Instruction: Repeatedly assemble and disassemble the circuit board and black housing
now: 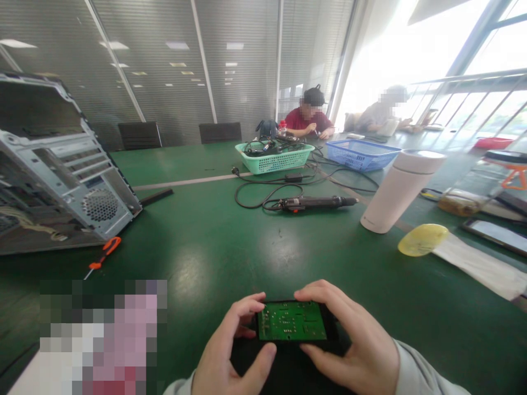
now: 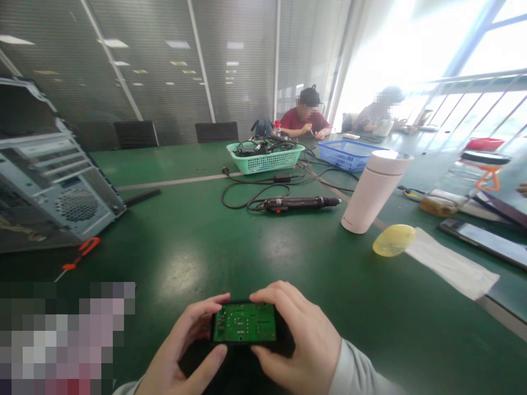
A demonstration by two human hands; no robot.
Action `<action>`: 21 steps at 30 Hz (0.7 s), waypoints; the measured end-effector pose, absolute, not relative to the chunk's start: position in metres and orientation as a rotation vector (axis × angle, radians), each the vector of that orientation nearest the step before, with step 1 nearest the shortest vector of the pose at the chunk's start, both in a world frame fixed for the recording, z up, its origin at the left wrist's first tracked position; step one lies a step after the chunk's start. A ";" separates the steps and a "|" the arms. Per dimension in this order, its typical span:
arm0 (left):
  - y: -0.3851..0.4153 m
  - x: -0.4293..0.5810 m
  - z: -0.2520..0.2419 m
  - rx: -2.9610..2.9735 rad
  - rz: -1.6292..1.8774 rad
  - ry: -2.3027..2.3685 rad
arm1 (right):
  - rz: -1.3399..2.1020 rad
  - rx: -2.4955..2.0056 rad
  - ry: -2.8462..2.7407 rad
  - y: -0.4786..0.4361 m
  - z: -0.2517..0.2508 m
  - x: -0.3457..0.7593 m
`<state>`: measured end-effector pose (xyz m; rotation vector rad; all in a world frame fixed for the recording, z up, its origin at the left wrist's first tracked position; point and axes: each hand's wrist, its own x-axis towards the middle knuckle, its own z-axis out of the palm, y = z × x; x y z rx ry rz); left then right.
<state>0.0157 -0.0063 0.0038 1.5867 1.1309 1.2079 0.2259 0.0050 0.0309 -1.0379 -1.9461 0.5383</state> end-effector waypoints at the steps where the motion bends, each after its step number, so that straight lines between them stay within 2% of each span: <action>1: -0.006 0.016 0.005 1.584 1.197 1.121 | 0.521 -1.034 -1.952 0.005 0.031 0.226; 12: -0.005 0.012 0.007 1.534 1.119 0.990 | 0.497 -0.991 -2.027 0.011 0.032 0.237; 21: -0.006 0.005 0.009 1.840 1.177 1.020 | 0.458 -0.973 -2.060 0.010 0.035 0.235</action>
